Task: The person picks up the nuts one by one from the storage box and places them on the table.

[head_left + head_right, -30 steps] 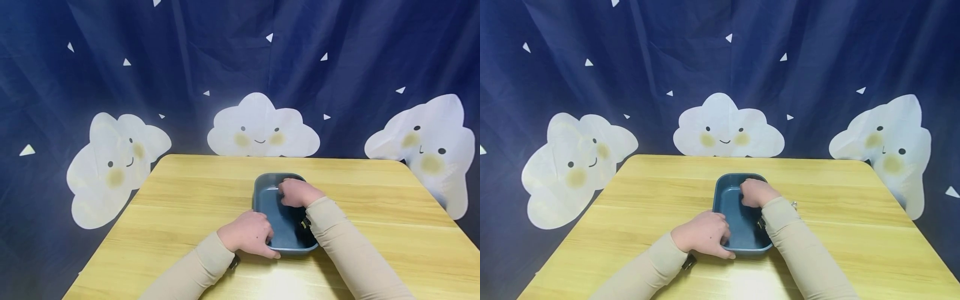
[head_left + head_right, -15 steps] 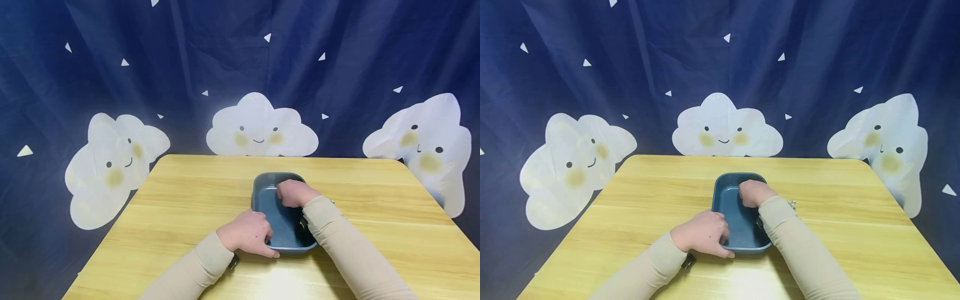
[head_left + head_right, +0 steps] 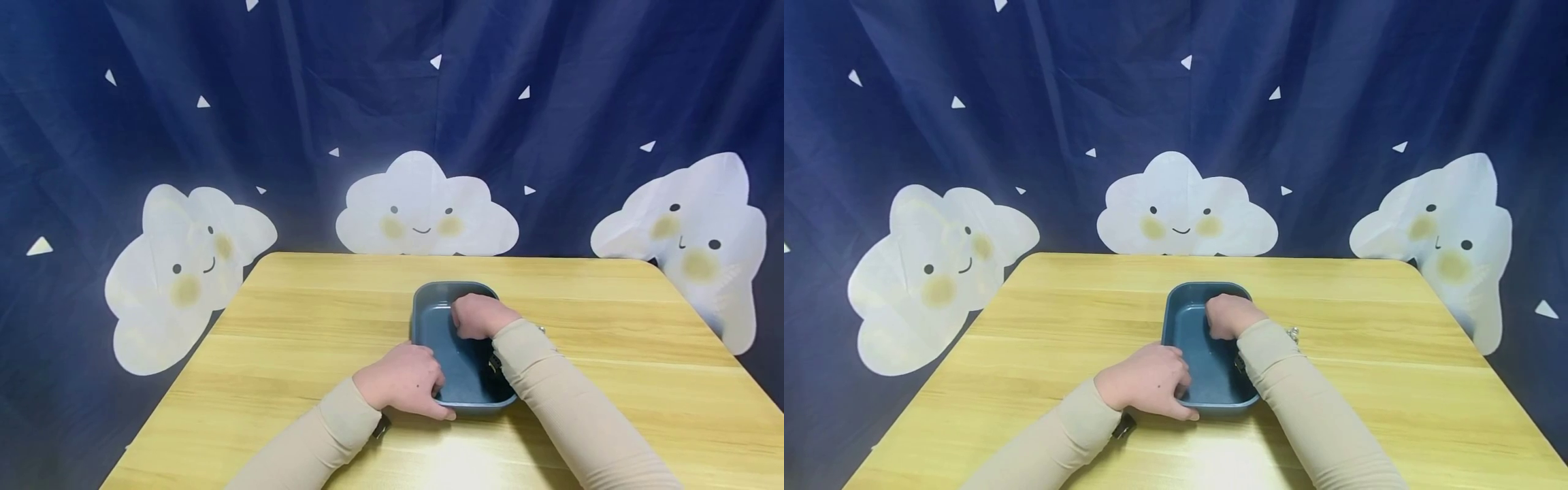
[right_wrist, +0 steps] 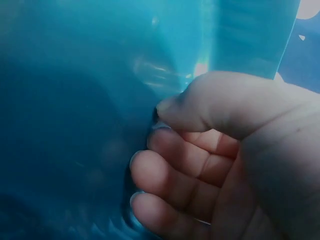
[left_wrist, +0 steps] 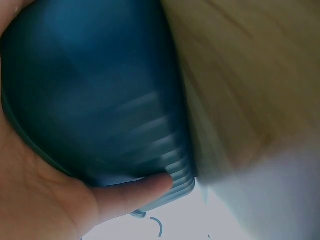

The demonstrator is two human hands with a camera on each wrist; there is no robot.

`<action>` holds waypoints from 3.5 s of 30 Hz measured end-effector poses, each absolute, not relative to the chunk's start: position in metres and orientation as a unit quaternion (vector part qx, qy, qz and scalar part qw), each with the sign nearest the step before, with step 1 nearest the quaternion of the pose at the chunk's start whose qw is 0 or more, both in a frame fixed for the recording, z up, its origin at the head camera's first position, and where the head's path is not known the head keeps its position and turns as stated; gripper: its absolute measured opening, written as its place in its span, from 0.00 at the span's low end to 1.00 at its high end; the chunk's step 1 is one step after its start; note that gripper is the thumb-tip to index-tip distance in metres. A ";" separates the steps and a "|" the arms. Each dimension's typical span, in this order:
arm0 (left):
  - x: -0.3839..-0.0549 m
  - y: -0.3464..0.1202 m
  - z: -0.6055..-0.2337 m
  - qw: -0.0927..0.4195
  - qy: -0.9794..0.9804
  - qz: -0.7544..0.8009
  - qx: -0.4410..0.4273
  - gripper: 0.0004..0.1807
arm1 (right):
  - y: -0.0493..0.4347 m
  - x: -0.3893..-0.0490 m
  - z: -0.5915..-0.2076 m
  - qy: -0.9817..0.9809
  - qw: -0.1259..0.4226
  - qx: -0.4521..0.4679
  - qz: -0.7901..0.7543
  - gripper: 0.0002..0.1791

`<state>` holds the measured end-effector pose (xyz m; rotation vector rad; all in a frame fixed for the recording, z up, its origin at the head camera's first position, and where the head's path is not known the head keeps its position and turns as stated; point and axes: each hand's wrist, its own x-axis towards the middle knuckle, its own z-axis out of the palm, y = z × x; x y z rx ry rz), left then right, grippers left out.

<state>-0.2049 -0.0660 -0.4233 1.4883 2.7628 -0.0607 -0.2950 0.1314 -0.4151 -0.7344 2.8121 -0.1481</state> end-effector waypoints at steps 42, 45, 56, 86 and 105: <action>-0.206 -0.066 -0.424 0.003 0.881 -0.015 0.473 0.28 | 0.159 -0.265 -0.359 0.957 -0.010 -0.258 -0.135 0.05; -0.205 -0.066 -0.423 0.006 0.880 -0.013 0.475 0.27 | 0.164 -0.260 -0.352 0.956 -0.022 -0.259 -0.133 0.04; -0.207 -0.065 -0.423 0.002 0.881 -0.016 0.472 0.27 | 0.191 -0.251 -0.342 0.959 -0.036 -0.243 -0.141 0.04; -0.205 -0.066 -0.424 0.005 0.880 -0.014 0.475 0.26 | 0.278 -0.244 -0.375 0.969 -0.020 -0.190 -0.159 0.04; -0.205 -0.066 -0.423 0.010 0.880 -0.012 0.474 0.25 | 0.301 -0.252 -0.419 0.964 0.057 -0.182 -0.184 0.04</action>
